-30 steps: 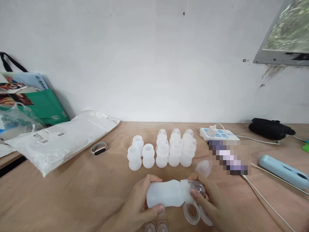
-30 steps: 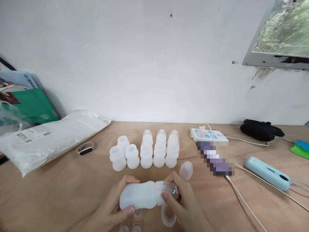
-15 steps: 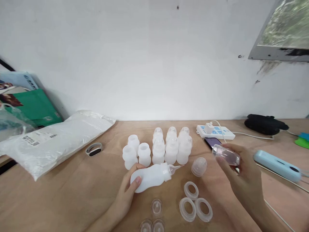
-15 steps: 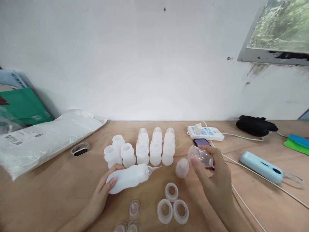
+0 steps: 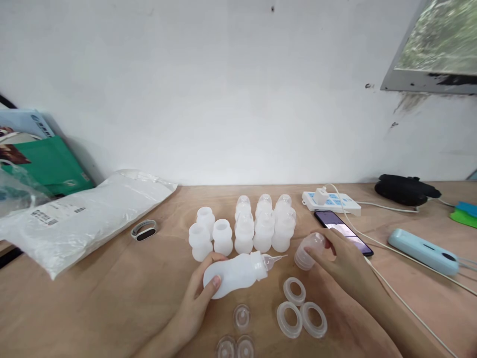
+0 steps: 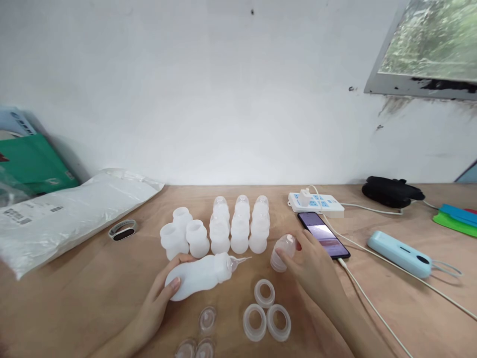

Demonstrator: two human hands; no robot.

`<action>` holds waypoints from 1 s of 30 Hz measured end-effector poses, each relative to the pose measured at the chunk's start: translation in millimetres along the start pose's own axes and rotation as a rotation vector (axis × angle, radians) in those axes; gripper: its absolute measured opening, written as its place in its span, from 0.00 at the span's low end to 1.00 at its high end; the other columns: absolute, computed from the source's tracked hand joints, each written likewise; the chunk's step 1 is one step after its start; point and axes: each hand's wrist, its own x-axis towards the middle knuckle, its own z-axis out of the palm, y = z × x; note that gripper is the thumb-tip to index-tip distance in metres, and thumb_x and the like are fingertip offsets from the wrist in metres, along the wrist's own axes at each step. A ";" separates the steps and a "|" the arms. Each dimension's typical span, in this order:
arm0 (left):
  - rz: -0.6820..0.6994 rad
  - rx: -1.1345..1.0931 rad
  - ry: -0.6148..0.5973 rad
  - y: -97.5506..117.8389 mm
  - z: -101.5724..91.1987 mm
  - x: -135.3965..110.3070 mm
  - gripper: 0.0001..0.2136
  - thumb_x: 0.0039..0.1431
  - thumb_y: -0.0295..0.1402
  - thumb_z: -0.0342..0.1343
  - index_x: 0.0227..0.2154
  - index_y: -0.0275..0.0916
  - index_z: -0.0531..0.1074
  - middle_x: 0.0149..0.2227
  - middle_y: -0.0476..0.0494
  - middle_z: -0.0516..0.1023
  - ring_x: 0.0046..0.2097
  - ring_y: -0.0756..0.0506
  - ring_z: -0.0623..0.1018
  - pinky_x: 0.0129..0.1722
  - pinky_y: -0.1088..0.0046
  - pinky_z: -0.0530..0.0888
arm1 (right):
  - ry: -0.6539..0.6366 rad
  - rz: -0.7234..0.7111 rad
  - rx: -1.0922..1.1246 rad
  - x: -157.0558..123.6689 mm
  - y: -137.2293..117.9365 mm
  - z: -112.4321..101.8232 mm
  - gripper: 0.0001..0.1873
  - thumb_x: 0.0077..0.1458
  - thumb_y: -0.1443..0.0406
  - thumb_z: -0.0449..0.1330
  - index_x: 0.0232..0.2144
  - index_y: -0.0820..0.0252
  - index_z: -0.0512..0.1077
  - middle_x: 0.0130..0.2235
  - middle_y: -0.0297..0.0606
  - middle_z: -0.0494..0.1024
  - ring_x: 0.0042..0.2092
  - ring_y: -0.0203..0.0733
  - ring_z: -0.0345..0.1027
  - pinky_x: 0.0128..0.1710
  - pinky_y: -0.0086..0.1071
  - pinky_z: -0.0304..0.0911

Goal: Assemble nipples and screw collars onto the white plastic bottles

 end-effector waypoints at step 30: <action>0.596 0.305 -0.175 -18.9 6.8 -10.5 0.21 0.67 0.49 0.51 0.58 0.50 0.62 0.40 0.46 0.72 0.34 0.43 0.74 0.34 0.69 0.69 | -0.552 -0.016 0.719 -55.6 -59.2 11.4 0.11 0.62 0.55 0.59 0.41 0.55 0.70 0.32 0.35 0.78 0.33 0.41 0.73 0.30 0.29 0.68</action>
